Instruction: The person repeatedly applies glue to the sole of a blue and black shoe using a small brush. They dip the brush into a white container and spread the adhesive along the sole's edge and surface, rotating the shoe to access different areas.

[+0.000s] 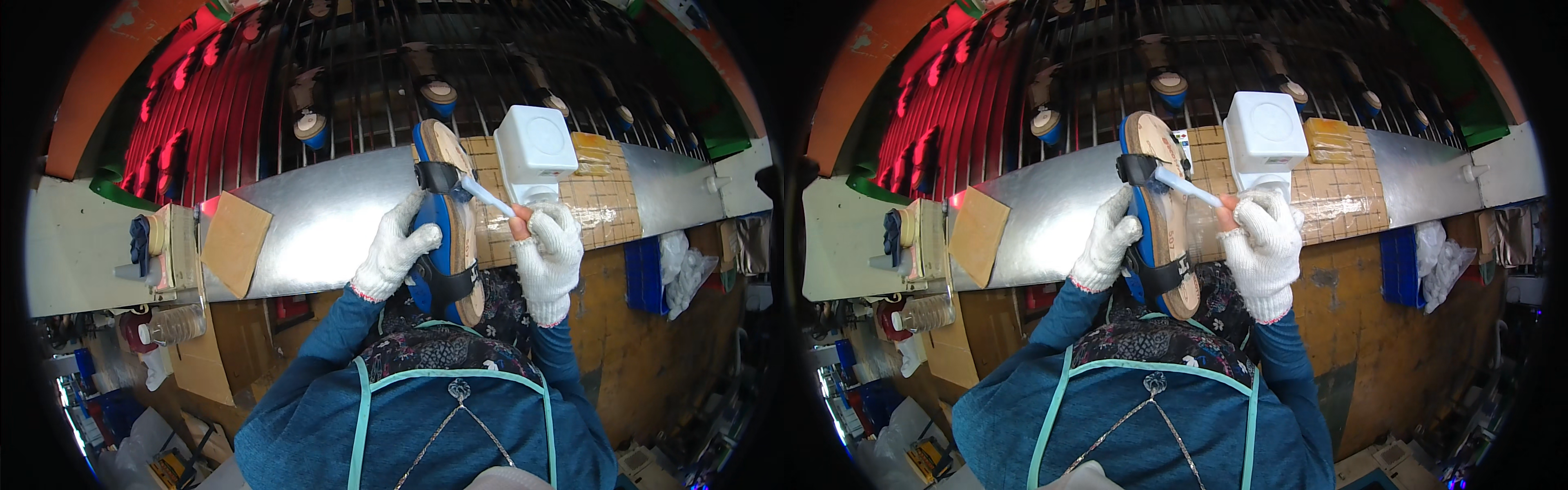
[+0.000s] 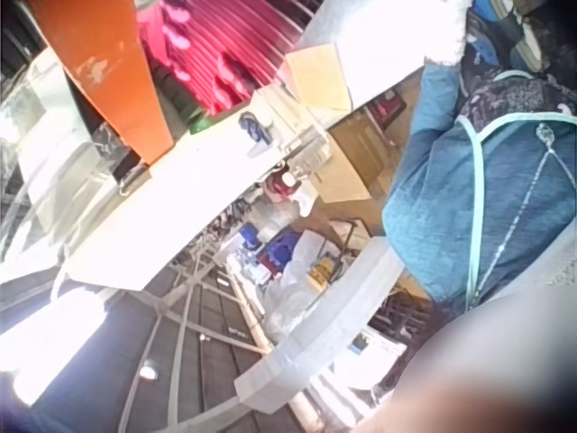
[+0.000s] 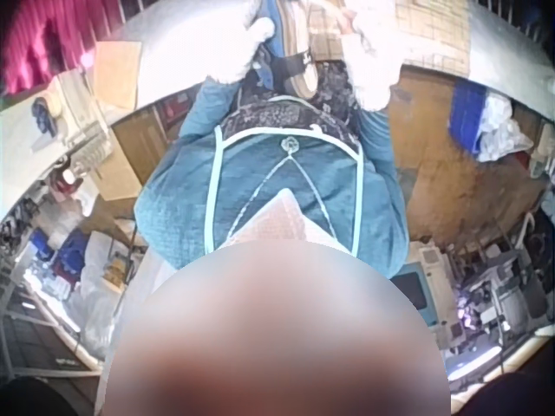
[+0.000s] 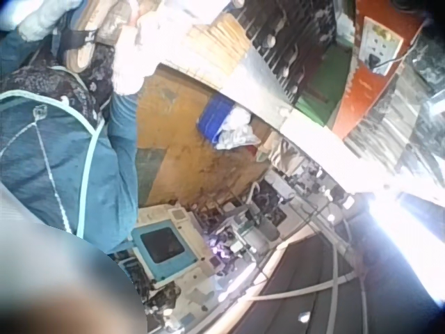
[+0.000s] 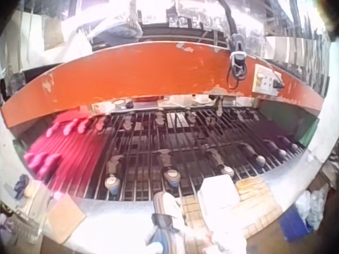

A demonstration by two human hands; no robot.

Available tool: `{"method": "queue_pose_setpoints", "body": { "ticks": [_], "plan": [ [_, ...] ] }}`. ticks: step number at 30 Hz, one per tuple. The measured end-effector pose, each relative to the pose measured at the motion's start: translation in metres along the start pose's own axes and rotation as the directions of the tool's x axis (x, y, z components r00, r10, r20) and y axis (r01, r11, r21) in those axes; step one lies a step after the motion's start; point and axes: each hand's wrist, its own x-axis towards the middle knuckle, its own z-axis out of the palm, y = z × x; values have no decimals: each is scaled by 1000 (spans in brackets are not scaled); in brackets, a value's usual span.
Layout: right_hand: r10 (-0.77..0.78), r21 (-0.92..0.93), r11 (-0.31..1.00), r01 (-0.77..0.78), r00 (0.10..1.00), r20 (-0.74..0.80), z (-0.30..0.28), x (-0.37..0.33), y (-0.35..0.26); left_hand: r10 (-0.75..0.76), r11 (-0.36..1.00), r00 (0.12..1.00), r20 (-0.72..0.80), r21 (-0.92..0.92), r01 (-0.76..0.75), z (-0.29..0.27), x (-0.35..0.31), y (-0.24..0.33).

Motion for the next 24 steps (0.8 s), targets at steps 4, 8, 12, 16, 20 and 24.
{"method": "queue_pose_setpoints", "body": {
  "ticks": [4, 8, 12, 16, 20, 24],
  "plan": [
    [-57, -28, 998, 57, 998, 0, 3, 13, -1, -14, 999, 1000, 10, 35, 14, -2, -4, 6],
    [-68, -56, 996, 68, 998, 9, 4, 23, -1, -12, 999, 1000, 14, 45, 11, -2, -4, 9],
    [-82, -47, 996, 82, 996, -16, 7, 30, 2, 10, 1000, 1000, 26, 2, -10, -2, -3, 7],
    [-141, 40, 990, 138, 988, 62, 3, 36, 12, 6, 1000, 998, 58, -22, -4, -6, 2, 3],
    [-85, 78, 994, 74, 985, 151, -4, 33, 21, -17, 999, 996, 88, -33, 20, -9, 7, 1],
    [-101, 83, 993, 89, 983, 153, -8, 28, 26, -22, 998, 997, 79, -51, 26, -6, 11, 3]
  ]
}}
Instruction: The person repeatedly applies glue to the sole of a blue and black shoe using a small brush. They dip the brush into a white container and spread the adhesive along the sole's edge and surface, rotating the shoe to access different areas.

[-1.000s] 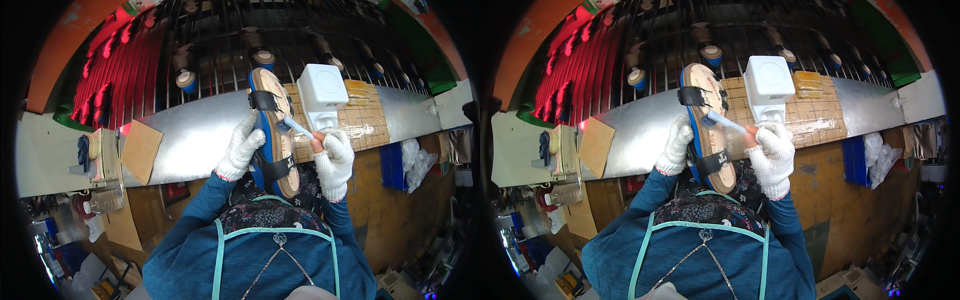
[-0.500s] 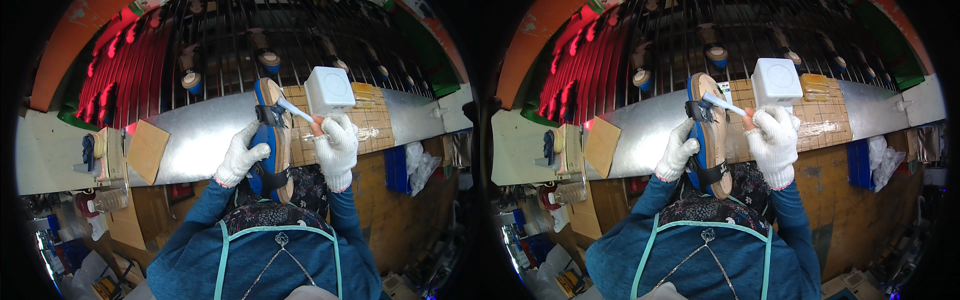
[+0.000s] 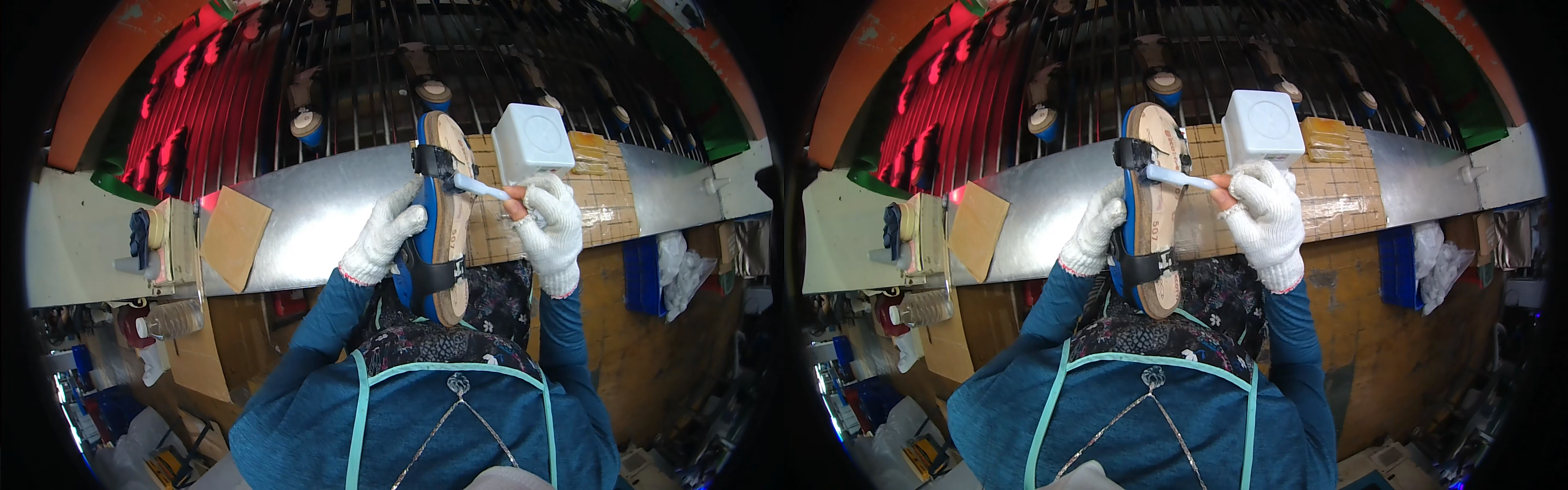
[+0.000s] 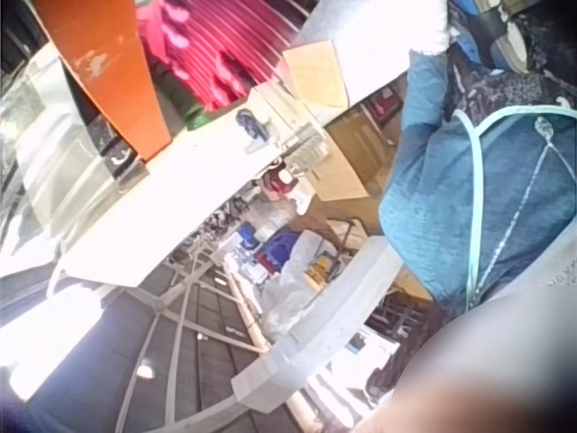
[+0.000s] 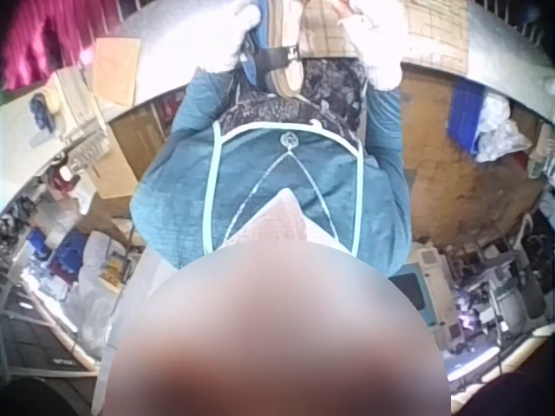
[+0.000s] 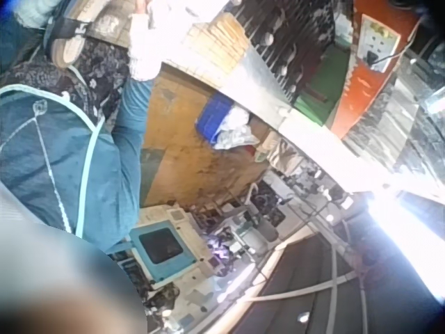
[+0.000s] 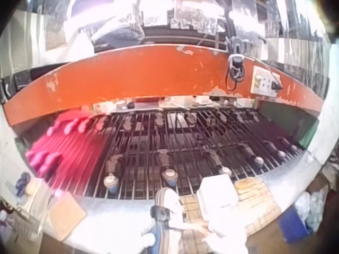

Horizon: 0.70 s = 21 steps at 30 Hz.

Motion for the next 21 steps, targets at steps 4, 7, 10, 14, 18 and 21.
{"method": "queue_pose_setpoints", "body": {
  "ticks": [4, 7, 10, 14, 18, 21],
  "plan": [
    [17, -13, 1000, -17, 1000, -7, -3, -7, 2, 11, 999, 1000, 23, -49, -10, 7, 4, 2],
    [3, -17, 1000, -4, 999, -49, -2, -14, 3, 44, 997, 998, 44, -59, -41, 10, 8, 2],
    [-40, -6, 999, 39, 992, -117, 3, -20, 5, 50, 997, 998, 35, -67, -48, 12, 12, -1],
    [-17, 5, 1000, 18, 992, -125, 7, -31, 5, 61, 996, 998, 1, -65, -61, 12, 18, -4],
    [6, -9, 1000, -7, 995, -102, 7, -40, 4, 35, 993, 999, -7, -115, -36, 12, 21, -2],
    [-13, -29, 1000, 10, 996, -94, 6, -43, 2, 42, 994, 999, -20, -103, -44, 11, 24, 3]
  ]
}}
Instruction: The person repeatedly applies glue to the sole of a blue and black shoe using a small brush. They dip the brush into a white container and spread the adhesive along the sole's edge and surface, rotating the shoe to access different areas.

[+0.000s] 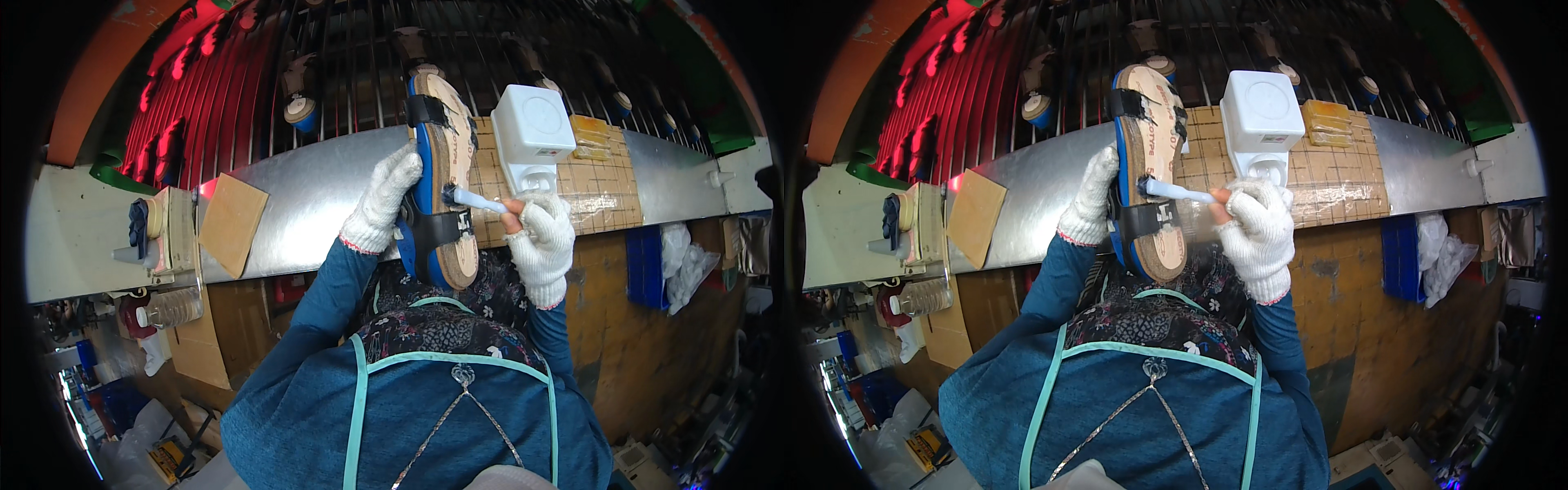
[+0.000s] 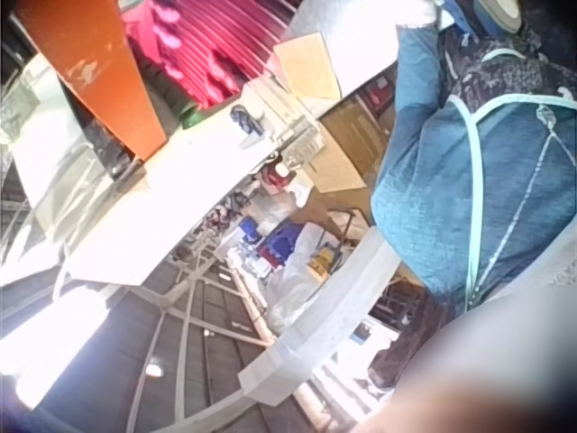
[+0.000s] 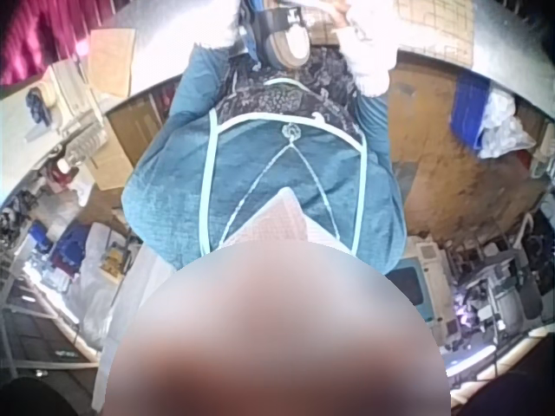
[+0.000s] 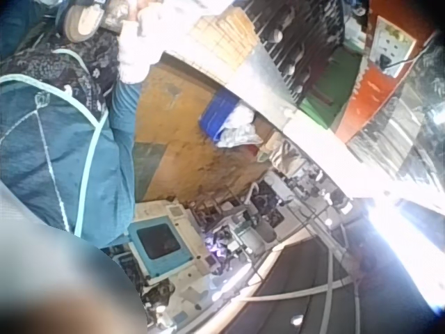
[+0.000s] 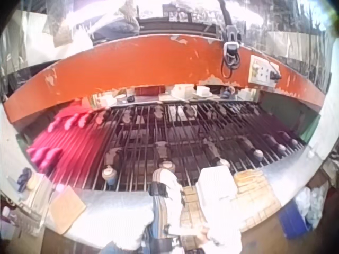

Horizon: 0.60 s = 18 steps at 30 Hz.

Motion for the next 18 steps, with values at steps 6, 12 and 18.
{"method": "queue_pose_setpoints", "body": {
  "ticks": [6, 12, 18],
  "plan": [
    [-2, 18, 1000, 1, 1000, 27, -2, -7, -6, 21, 1000, 997, -75, 2, -21, -4, 5, 6],
    [-58, -28, 998, 60, 996, 67, -11, -15, -13, 54, 995, 995, -88, 85, -46, -13, 6, 12],
    [-3, 164, 986, 0, 1000, 20, -11, 4, -1, 87, 996, 996, 1, 35, -87, -3, -1, 13]
  ]
}}
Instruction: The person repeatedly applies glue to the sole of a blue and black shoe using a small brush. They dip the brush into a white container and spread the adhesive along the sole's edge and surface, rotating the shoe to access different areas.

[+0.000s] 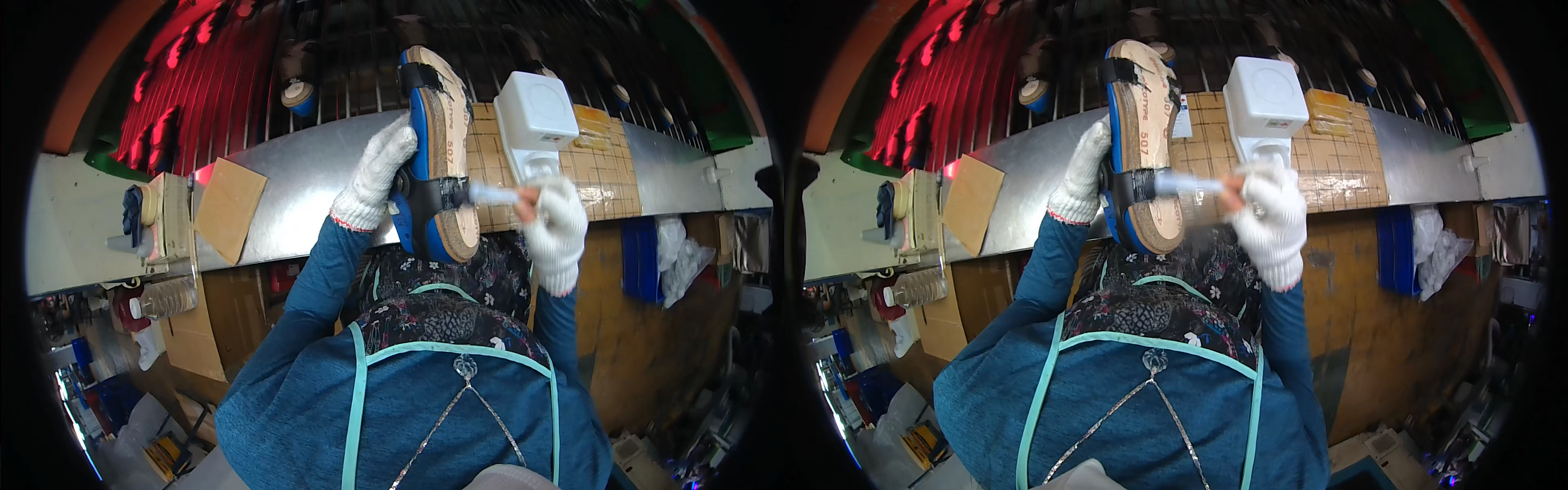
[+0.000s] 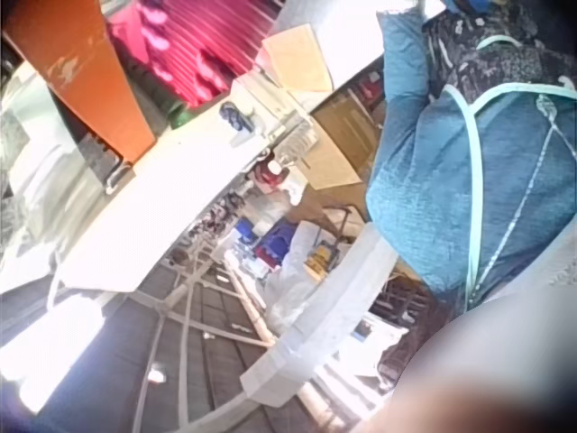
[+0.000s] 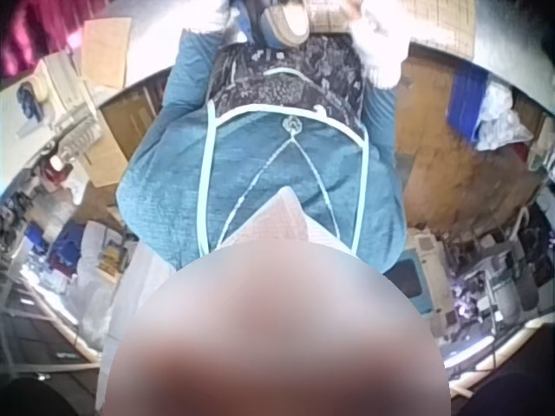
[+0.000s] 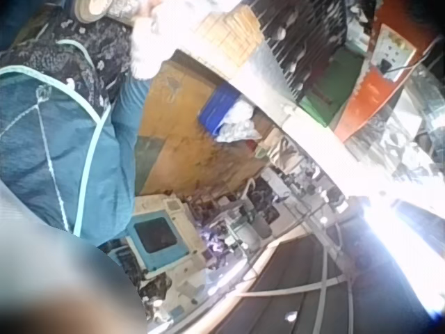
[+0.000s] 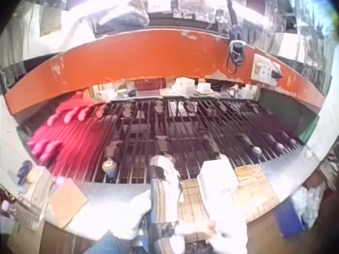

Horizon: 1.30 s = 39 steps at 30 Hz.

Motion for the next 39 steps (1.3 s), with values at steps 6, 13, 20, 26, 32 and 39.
{"method": "queue_pose_setpoints", "body": {
  "ticks": [6, 13, 20, 26, 32, 39],
  "plan": [
    [233, 143, 959, -244, 969, 88, 17, -1, 3, -19, 988, 997, -72, -152, 8, 5, -8, -9],
    [329, 102, 926, -363, 909, 255, -14, -28, -13, -28, 997, 967, -252, 62, 45, -12, -16, 7],
    [231, -65, 973, -222, 952, 200, -5, -17, -19, -68, 988, 944, -324, 110, 109, -12, -19, 9],
    [158, -119, 983, -140, 974, 163, 6, -6, -21, -64, 990, 944, -323, 95, 99, -13, -21, 7],
    [60, -99, 994, -47, 990, 130, 13, -3, -11, -49, 990, 944, -327, 112, 91, -16, -20, 8],
    [177, 103, 973, -208, 951, 254, 4, -6, -5, -261, 948, 936, -235, -246, 203, -24, -11, -1]
  ]
}}
